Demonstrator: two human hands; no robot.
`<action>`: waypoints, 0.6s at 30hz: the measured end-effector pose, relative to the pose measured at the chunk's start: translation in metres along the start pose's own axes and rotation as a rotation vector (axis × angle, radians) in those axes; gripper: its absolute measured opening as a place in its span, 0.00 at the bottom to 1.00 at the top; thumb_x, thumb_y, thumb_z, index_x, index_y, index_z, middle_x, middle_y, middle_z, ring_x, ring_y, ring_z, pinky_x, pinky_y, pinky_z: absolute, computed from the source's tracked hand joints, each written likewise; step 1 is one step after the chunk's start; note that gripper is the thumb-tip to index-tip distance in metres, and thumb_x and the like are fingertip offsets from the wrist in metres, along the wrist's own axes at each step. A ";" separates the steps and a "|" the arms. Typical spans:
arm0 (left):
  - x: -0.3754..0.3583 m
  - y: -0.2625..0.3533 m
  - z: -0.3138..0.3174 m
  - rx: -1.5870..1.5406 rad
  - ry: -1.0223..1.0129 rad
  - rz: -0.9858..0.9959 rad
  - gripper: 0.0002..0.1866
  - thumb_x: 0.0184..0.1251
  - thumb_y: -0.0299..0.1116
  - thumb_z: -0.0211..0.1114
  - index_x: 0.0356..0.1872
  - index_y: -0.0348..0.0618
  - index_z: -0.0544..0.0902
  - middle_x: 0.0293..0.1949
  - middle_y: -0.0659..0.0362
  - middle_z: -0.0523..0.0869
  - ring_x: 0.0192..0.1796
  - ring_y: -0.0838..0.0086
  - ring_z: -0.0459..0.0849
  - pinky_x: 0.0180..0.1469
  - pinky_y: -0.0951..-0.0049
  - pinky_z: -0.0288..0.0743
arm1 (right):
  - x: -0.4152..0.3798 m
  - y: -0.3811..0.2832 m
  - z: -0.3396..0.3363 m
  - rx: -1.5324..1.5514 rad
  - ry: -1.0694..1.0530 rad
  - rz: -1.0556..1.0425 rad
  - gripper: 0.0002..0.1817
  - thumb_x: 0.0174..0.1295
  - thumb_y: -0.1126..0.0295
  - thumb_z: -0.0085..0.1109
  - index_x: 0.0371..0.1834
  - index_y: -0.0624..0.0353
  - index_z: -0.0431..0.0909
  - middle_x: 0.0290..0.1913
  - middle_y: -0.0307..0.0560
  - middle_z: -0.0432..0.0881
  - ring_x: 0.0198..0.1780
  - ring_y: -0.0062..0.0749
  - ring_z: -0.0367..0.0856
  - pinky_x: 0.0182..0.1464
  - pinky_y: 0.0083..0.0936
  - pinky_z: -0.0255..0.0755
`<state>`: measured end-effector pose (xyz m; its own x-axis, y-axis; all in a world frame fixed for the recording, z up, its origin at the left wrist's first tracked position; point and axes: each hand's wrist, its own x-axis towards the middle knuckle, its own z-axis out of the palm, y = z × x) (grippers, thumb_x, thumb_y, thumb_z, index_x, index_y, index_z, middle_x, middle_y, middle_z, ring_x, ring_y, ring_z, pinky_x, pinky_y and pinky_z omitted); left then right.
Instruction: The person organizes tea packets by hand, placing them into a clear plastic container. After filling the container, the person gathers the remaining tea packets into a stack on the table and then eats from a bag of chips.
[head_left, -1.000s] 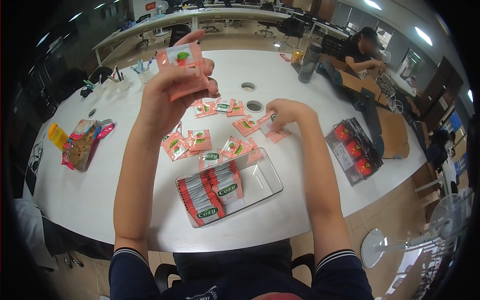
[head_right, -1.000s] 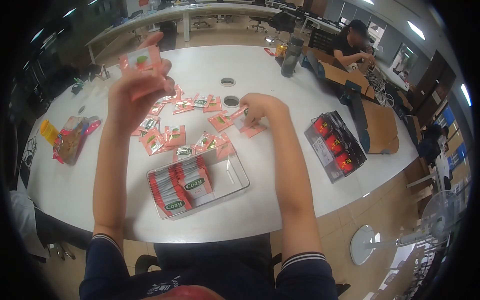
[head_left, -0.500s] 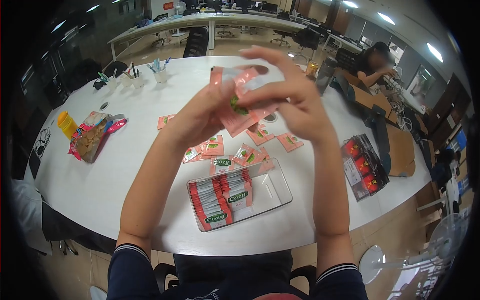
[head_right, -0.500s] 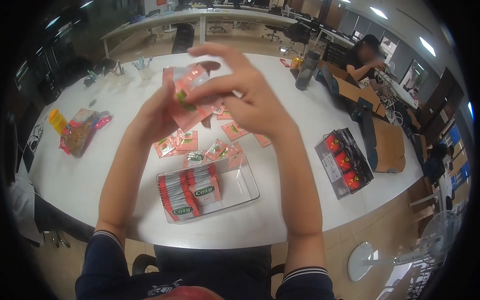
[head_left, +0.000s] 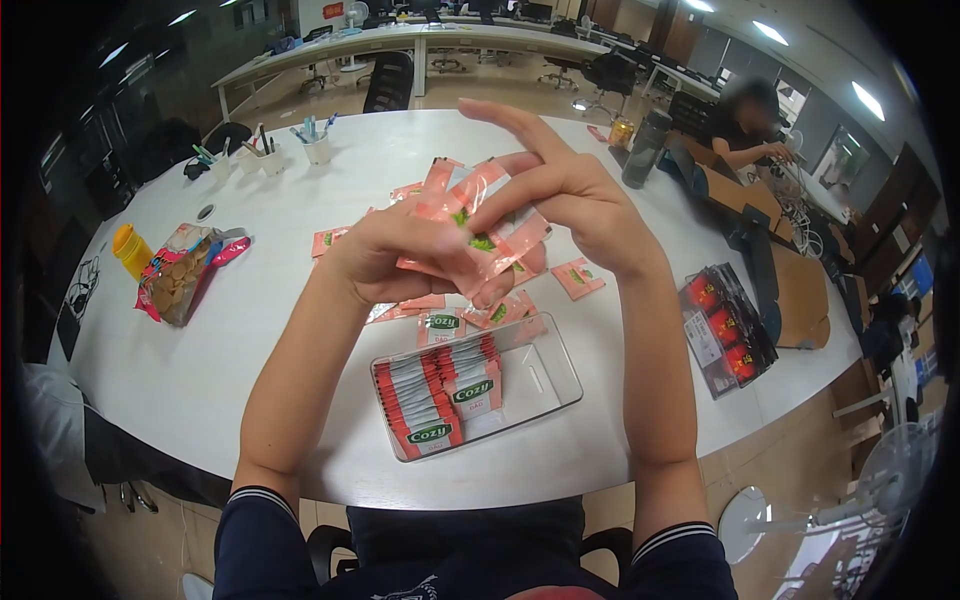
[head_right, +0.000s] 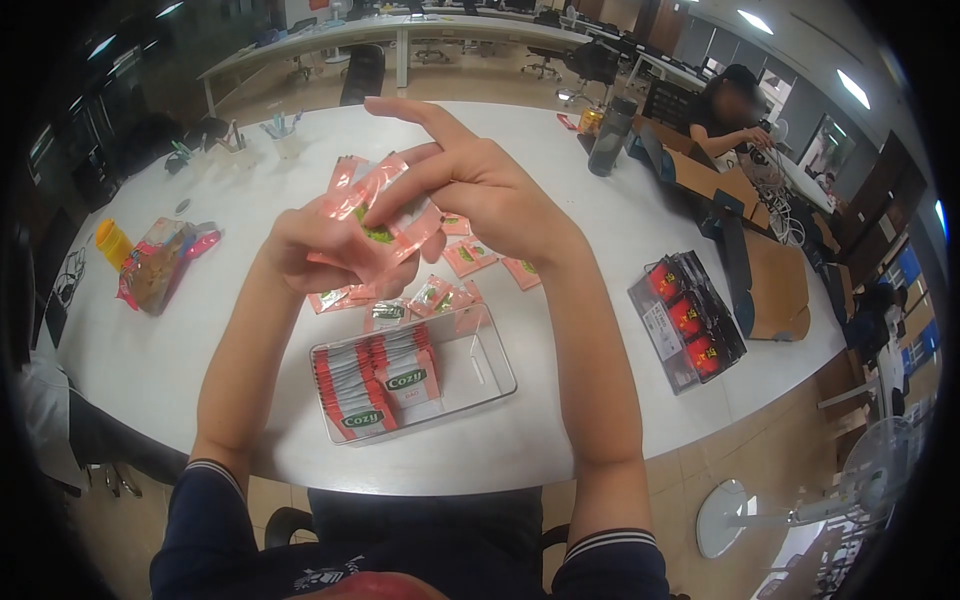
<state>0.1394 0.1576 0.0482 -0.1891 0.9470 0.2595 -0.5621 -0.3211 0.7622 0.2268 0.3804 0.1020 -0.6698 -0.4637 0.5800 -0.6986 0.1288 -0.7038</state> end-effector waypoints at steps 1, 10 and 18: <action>0.002 0.001 0.003 0.152 0.041 -0.021 0.51 0.60 0.29 0.73 0.85 0.44 0.55 0.60 0.45 0.79 0.45 0.59 0.87 0.43 0.58 0.82 | -0.001 0.005 -0.003 0.017 0.018 -0.045 0.21 0.55 0.78 0.53 0.49 0.67 0.91 0.83 0.53 0.64 0.71 0.41 0.80 0.75 0.37 0.70; 0.013 0.012 0.002 0.255 0.159 0.403 0.39 0.62 0.31 0.75 0.74 0.55 0.69 0.60 0.51 0.76 0.45 0.70 0.78 0.47 0.66 0.74 | -0.086 0.107 -0.089 -1.003 -0.258 1.180 0.33 0.55 0.58 0.80 0.63 0.59 0.81 0.59 0.53 0.85 0.54 0.34 0.86 0.55 0.29 0.78; 0.017 0.016 -0.004 -0.017 0.167 0.347 0.26 0.73 0.35 0.66 0.70 0.50 0.73 0.56 0.50 0.75 0.42 0.67 0.76 0.51 0.61 0.75 | -0.100 0.142 -0.097 -0.567 -0.339 1.363 0.33 0.48 0.64 0.84 0.59 0.61 0.83 0.50 0.52 0.87 0.51 0.36 0.86 0.51 0.34 0.78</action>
<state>0.1238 0.1686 0.0622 -0.4981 0.7696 0.3996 -0.4545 -0.6242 0.6355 0.1699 0.5296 -0.0161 -0.8328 0.1217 -0.5400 0.3348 0.8876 -0.3163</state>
